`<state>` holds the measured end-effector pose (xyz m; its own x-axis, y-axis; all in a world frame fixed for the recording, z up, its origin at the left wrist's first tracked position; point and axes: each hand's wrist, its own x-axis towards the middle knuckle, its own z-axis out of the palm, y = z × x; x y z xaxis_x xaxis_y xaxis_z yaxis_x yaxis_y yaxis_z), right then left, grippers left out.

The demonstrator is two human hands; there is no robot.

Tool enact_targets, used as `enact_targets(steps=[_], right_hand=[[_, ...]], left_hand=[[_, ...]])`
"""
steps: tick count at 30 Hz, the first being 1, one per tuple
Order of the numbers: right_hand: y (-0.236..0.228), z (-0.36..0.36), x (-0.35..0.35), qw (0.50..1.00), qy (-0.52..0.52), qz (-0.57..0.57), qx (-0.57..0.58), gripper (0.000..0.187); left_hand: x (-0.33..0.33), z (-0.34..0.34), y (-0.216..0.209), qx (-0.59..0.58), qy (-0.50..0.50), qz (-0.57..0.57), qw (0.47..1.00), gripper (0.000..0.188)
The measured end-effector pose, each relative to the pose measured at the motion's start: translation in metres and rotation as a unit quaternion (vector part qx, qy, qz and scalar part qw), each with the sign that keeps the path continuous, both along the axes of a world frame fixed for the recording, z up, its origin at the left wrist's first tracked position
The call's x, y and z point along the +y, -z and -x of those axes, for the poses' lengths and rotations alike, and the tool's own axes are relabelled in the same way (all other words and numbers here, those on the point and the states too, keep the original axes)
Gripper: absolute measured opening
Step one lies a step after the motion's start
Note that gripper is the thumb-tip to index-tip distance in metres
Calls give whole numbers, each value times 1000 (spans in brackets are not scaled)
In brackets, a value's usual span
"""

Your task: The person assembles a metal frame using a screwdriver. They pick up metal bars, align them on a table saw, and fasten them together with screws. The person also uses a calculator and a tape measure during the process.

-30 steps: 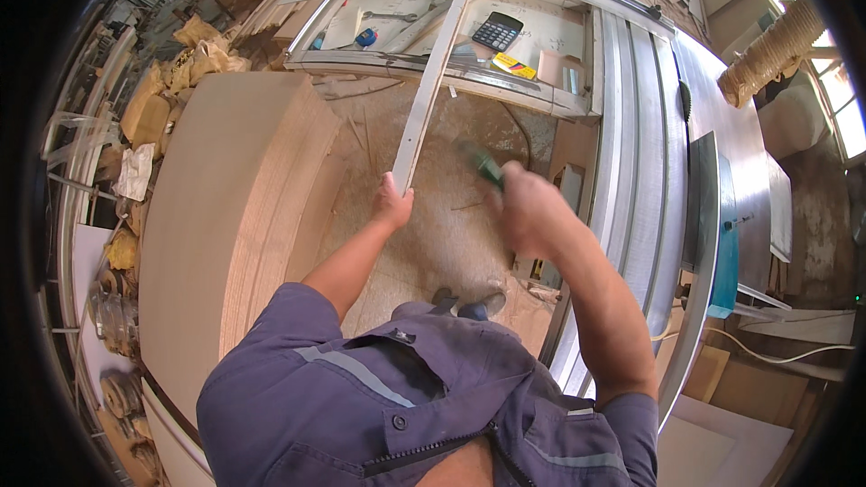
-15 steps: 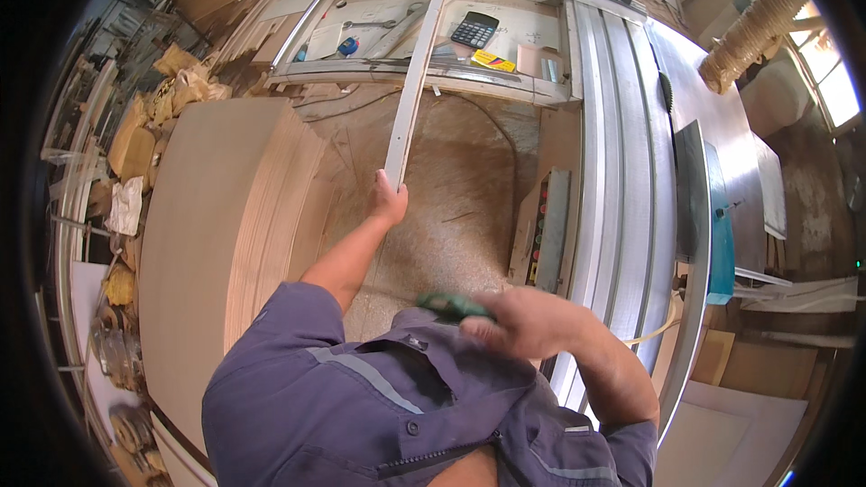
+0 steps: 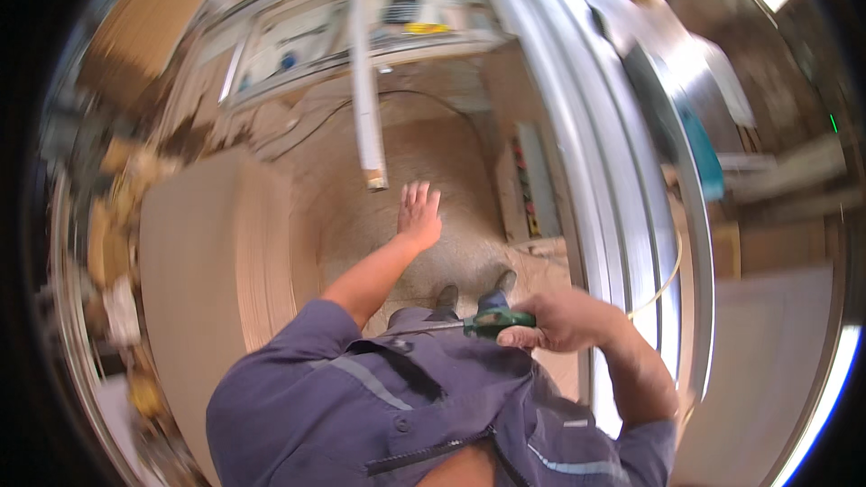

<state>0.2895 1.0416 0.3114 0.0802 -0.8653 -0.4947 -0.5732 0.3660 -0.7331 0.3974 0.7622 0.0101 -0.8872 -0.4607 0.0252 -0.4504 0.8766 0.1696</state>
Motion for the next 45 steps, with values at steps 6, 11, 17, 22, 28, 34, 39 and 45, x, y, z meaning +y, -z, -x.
enact_targets(steps=[6, 11, 17, 22, 28, 34, 39, 45], right_hand=[[-19, -23, 119, 933, 158, -27, 322, 33], [-61, -76, 251, 864, 283, -61, 412, 22], [-51, -147, 387, 742, 386, -74, 542, 37], [-31, -230, 489, 637, 497, 61, 586, 36], [-28, -357, 576, 428, 592, 94, 677, 18], [-58, -485, 606, 376, 591, 257, 665, 15], [-67, -534, 617, 304, 548, 271, 730, 38], [-35, -541, 612, 301, 619, 271, 673, 43]], left_hand=[[109, -82, 29, -123, 173, -274, 938, 47], [68, -194, 140, -267, 145, -468, 830, 40], [28, -207, 139, -439, 188, -207, 854, 43], [107, -135, 54, -297, 159, -175, 925, 45], [264, -99, 35, -146, 273, -312, 898, 40], [462, -96, -57, -137, 476, -394, 774, 28], [567, -75, -83, -105, 554, -391, 727, 22], [672, -48, -77, -5, 644, -327, 691, 29]])
